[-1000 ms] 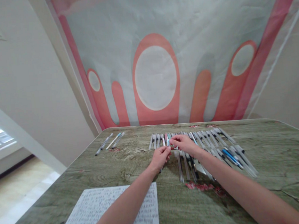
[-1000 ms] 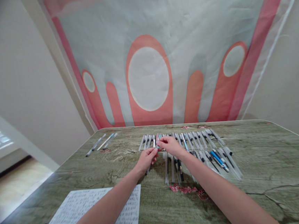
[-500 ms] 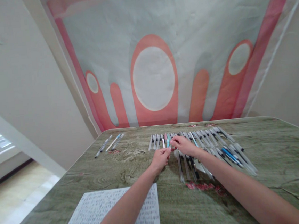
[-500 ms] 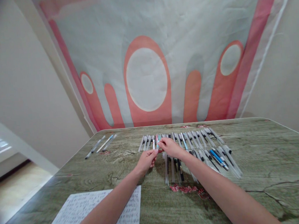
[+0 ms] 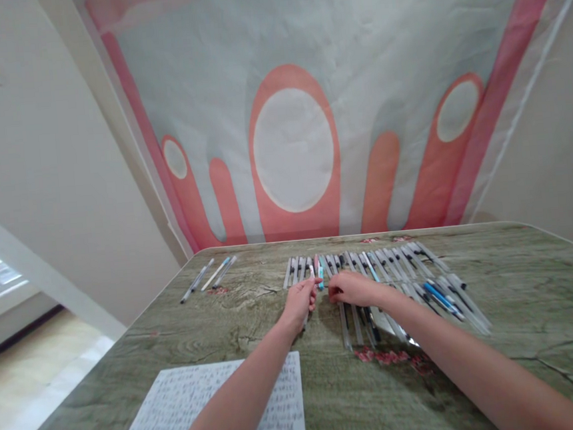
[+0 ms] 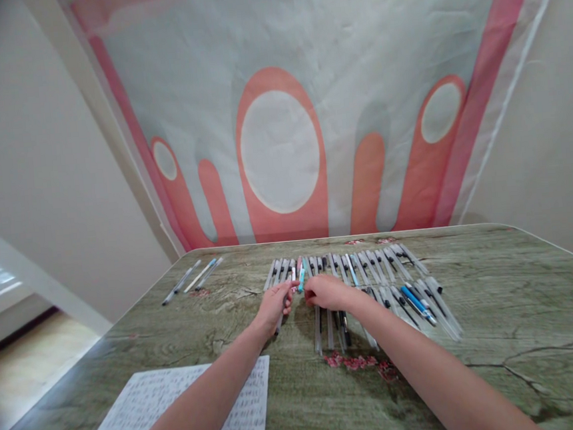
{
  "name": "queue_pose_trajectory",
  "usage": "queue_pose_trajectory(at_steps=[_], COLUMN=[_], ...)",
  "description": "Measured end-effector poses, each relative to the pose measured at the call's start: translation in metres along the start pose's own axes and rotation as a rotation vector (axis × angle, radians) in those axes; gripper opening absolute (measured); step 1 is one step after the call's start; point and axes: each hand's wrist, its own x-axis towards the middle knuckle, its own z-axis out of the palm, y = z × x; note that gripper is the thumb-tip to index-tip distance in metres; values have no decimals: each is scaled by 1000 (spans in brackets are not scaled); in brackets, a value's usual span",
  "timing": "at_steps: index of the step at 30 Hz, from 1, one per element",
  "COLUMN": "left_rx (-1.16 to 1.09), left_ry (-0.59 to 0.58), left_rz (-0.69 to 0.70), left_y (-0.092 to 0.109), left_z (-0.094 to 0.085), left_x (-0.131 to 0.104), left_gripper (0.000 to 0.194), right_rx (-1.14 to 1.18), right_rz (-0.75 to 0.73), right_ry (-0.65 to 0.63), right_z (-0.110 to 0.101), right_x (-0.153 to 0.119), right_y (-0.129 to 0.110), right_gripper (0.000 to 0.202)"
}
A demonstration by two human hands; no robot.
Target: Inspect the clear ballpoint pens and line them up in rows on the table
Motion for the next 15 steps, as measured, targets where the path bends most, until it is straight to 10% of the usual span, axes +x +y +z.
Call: queue_pose_trajectory(at_steps=[15], left_rx=[48], left_ry=[-10], left_rz=[-17], left_y=[1], left_z=[-1], left_x=[0], left_gripper=[38], right_rx=[-98], right_rz=[-19], right_ry=[-42], right_z=[2], right_x=[0], right_y=[-1], right_gripper=[17])
